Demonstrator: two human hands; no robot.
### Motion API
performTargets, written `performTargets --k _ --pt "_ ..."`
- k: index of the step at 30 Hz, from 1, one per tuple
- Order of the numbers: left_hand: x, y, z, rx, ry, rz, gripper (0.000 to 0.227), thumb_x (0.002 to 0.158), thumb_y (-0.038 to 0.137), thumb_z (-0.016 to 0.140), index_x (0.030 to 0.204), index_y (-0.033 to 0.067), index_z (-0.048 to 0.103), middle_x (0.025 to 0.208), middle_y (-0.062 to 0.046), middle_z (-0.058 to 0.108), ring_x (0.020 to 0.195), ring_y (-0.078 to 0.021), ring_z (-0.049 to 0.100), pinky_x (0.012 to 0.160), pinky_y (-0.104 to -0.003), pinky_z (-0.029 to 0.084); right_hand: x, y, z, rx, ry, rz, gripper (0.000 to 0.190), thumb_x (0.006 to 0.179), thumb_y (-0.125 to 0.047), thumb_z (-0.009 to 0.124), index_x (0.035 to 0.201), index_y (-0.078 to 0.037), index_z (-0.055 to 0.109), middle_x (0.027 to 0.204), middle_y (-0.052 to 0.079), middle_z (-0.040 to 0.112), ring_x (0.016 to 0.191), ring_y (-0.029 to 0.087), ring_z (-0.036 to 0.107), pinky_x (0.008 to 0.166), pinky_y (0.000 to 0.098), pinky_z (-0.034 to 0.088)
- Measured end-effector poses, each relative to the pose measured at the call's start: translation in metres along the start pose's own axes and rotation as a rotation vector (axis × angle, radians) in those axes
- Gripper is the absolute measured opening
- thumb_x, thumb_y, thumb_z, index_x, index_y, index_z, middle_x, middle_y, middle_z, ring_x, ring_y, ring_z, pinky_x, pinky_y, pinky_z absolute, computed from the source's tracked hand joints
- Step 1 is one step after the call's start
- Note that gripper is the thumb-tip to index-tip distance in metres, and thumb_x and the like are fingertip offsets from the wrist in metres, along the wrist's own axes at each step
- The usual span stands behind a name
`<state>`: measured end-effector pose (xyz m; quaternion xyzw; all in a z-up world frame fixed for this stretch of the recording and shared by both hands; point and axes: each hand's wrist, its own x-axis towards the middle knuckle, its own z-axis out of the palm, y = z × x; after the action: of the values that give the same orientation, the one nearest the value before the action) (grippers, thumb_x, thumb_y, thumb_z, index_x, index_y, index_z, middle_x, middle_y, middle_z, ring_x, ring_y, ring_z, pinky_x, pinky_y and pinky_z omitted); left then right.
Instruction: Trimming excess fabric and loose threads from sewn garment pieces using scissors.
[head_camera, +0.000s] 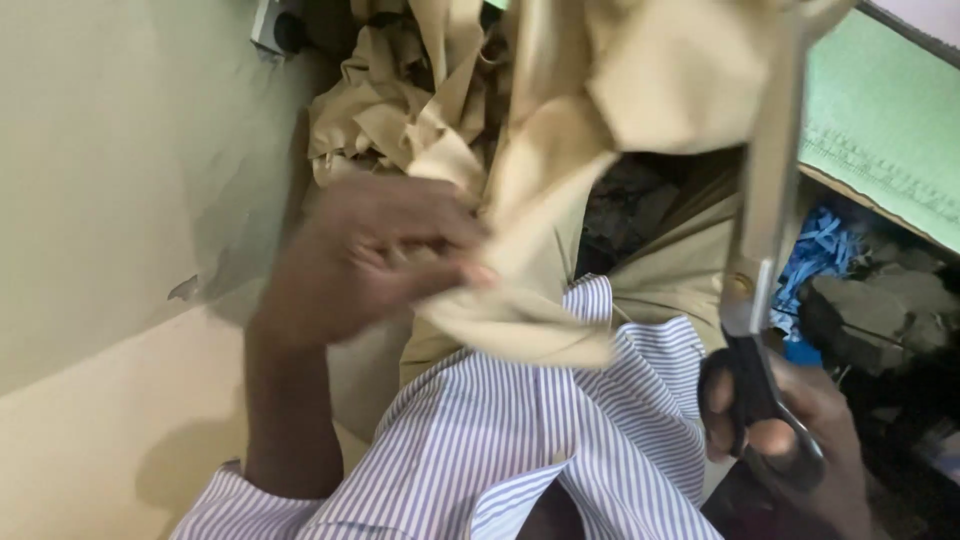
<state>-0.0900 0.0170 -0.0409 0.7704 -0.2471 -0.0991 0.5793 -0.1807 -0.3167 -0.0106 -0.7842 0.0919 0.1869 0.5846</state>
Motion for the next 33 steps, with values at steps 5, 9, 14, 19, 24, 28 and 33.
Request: performTargets --k 5,9,14,19,24,28,33 --pt "-0.03 -0.032 -0.016 0.712 0.337 -0.307 0.025 0.091 0.01 0.089 0.098 0.0043 0.066 0.099 -0.01 0.063 0.083 -0.0239 0.06 0.066 -0.035 0.046 0.02 0.009 0.003 -0.076 -0.318 -0.09 0.064 0.091 -0.073 0.052 0.078 -0.012 0.063 0.053 -0.006 0.062 0.045 0.005 0.058 0.047 0.0227 0.044" --pt "-0.038 -0.053 -0.006 0.685 0.396 -0.247 0.025 0.084 -0.003 0.083 0.102 0.0035 0.066 0.105 -0.011 0.059 0.09 -0.0289 0.062 0.073 -0.038 0.048 0.027 0.007 0.016 -0.071 -0.508 -0.01 0.059 0.087 -0.067 0.059 0.075 -0.009 0.064 0.048 -0.002 0.063 0.045 0.007 0.058 0.048 0.0238 0.045" --pt "-0.028 -0.043 0.009 0.759 0.675 -0.195 0.04 0.084 -0.011 0.087 0.109 0.0042 0.061 0.121 -0.012 0.047 0.105 -0.026 0.063 0.089 -0.029 0.071 0.032 -0.011 0.045 -0.285 -0.669 0.058 0.077 0.077 -0.083 0.045 0.079 -0.012 0.073 0.065 -0.002 0.064 0.061 0.013 0.057 0.057 0.0322 0.042" --pt "-0.026 -0.053 0.01 0.876 0.76 0.0 0.045 0.082 -0.013 0.088 0.104 0.008 0.056 0.112 -0.009 0.047 0.092 -0.0223 0.061 0.085 -0.033 0.065 0.052 -0.001 0.043 -0.408 -0.774 0.039 0.064 0.078 -0.072 0.052 0.092 -0.015 0.077 0.081 -0.002 0.081 0.072 0.013 0.077 0.065 0.0312 0.056" --pt "-0.016 -0.047 0.008 0.846 0.846 0.136 0.027 0.09 -0.015 0.07 0.095 0.0048 0.052 0.1 -0.008 0.046 0.078 -0.0181 0.049 0.07 -0.03 0.057 0.061 -0.005 0.039 -0.461 -0.756 -0.056 0.071 0.079 -0.081 0.039 0.085 -0.018 0.073 0.065 -0.005 0.071 0.055 0.011 0.065 0.054 0.0306 0.047" --pt "-0.012 -0.041 0.007 0.861 0.911 0.175 0.031 0.083 -0.021 0.066 0.085 0.0048 0.048 0.094 -0.008 0.043 0.075 -0.0187 0.046 0.064 -0.029 0.054 0.06 -0.004 0.035 -0.499 -0.718 -0.075 0.055 0.078 -0.069 0.056 0.082 -0.017 0.072 0.068 -0.004 0.073 0.057 0.012 0.066 0.053 0.0314 0.048" --pt "-0.009 -0.035 0.005 0.842 0.897 0.189 0.036 0.08 -0.023 0.071 0.083 0.0041 0.048 0.093 -0.008 0.041 0.072 -0.0183 0.044 0.064 -0.03 0.053 0.06 0.005 0.026 -0.544 -0.674 -0.123 0.05 0.077 -0.063 0.06 0.076 -0.014 0.071 0.061 -0.003 0.065 0.047 0.013 0.059 0.045 0.032 0.043"
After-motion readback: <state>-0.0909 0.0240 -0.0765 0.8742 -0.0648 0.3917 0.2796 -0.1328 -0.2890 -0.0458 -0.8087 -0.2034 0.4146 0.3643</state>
